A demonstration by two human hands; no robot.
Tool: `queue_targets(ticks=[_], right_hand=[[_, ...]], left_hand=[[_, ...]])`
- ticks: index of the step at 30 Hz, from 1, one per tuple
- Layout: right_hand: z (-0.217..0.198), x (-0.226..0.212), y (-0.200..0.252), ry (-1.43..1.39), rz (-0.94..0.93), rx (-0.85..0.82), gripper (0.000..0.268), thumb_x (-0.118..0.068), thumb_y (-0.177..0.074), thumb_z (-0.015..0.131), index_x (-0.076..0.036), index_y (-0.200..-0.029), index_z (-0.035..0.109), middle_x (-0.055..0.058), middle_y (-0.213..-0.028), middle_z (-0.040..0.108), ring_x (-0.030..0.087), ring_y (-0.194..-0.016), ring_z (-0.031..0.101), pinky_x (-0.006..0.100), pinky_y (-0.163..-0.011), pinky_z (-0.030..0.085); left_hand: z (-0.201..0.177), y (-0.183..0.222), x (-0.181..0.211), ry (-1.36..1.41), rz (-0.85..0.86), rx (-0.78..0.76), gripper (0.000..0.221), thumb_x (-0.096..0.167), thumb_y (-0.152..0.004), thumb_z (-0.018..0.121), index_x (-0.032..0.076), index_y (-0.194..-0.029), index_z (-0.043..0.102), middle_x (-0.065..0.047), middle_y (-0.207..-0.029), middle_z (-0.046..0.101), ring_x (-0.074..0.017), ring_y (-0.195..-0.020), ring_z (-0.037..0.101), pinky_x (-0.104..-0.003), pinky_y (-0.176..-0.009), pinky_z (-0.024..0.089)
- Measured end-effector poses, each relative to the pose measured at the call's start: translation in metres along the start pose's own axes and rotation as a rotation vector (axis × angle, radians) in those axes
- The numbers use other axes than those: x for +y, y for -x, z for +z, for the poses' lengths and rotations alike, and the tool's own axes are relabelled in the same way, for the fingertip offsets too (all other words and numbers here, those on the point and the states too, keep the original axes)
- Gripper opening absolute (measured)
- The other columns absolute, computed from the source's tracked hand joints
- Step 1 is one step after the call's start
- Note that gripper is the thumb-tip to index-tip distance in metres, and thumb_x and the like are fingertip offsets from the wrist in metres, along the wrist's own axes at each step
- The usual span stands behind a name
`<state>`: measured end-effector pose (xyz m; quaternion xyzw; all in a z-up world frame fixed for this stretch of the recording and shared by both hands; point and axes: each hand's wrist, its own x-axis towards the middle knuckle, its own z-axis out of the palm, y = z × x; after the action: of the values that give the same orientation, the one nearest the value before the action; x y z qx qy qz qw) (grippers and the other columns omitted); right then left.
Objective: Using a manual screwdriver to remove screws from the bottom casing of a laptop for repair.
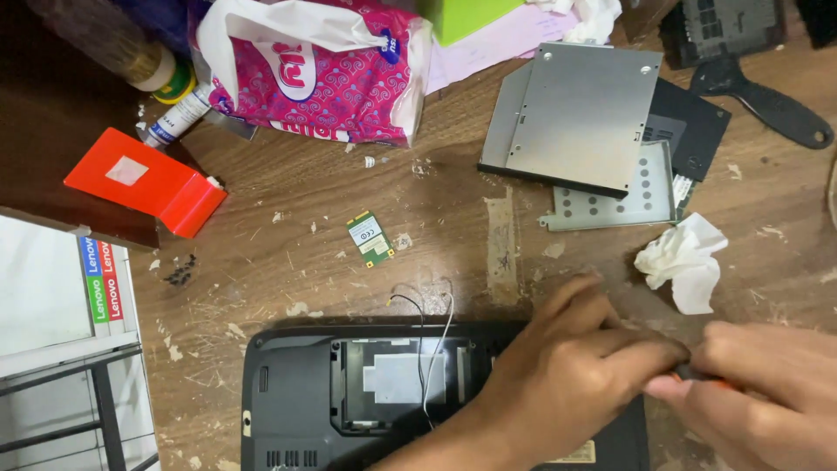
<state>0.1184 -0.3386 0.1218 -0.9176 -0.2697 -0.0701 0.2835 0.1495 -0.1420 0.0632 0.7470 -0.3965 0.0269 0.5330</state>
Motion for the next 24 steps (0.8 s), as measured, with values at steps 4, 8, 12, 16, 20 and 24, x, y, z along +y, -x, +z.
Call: queue_targets(ticks=[4,8,12,16,20,24], right_hand=[[-0.007,0.017,0.021,0.032,-0.027,-0.198,0.027,-0.027,-0.093,0.073,-0.025,-0.119,0.066,0.000,-0.071,0.060,0.020,-0.050,0.048,0.037,-0.048,0.041],[0.008,0.036,0.038,0.083,-0.082,-0.073,0.022,-0.033,-0.089,0.075,-0.018,-0.092,0.059,0.003,-0.081,0.059,0.021,-0.051,0.038,0.038,-0.047,0.031],[0.017,0.046,0.047,0.111,-0.165,0.079,0.044,-0.055,-0.086,0.074,-0.014,-0.095,0.061,0.003,-0.080,0.061,0.017,-0.051,0.034,0.034,-0.044,0.028],[0.007,0.042,0.048,0.126,-0.097,0.023,0.036,-0.041,-0.083,0.083,-0.013,-0.096,0.063,0.007,-0.086,0.065,0.019,-0.050,0.045,0.035,-0.045,0.037],[0.005,0.042,0.054,0.173,0.002,-0.001,0.043,-0.048,-0.080,0.079,-0.008,-0.076,0.062,0.010,-0.078,0.067,0.026,-0.052,0.055,0.041,-0.050,0.046],[0.001,0.035,0.043,0.109,0.075,-0.041,0.050,-0.056,-0.080,0.073,-0.008,-0.077,0.058,0.005,-0.073,0.069,0.022,-0.049,0.058,0.037,-0.049,0.046]], left_hand=[[-0.003,-0.004,0.005,0.021,0.018,0.062,0.028,0.015,-0.123,0.054,0.000,-0.105,0.068,-0.014,-0.090,0.064,-0.0356,-0.098,0.057,-0.048,-0.110,0.047],[0.001,-0.002,0.010,-0.068,-0.034,0.118,0.017,-0.010,-0.106,0.063,0.002,-0.094,0.065,-0.011,-0.084,0.061,-0.0357,-0.091,0.054,-0.054,-0.118,0.051],[-0.007,-0.006,0.021,-0.029,-0.095,0.071,0.010,-0.003,-0.105,0.057,-0.003,-0.098,0.065,-0.016,-0.095,0.063,-0.0402,-0.095,0.055,-0.058,-0.119,0.048],[0.012,0.006,0.028,-0.067,-0.154,0.038,0.031,0.007,-0.114,0.052,-0.005,-0.139,0.066,-0.023,-0.126,0.073,-0.0425,-0.116,0.065,-0.065,-0.127,0.043],[0.004,0.004,0.031,-0.076,-0.195,-0.011,0.044,0.013,-0.114,0.048,-0.005,-0.152,0.061,-0.021,-0.130,0.071,-0.0404,-0.127,0.063,-0.066,-0.130,0.039],[0.001,0.003,0.007,0.063,-0.113,-0.164,0.044,0.014,-0.107,0.055,0.002,-0.149,0.061,-0.015,-0.144,0.072,-0.0353,-0.139,0.062,-0.063,-0.132,0.040]])
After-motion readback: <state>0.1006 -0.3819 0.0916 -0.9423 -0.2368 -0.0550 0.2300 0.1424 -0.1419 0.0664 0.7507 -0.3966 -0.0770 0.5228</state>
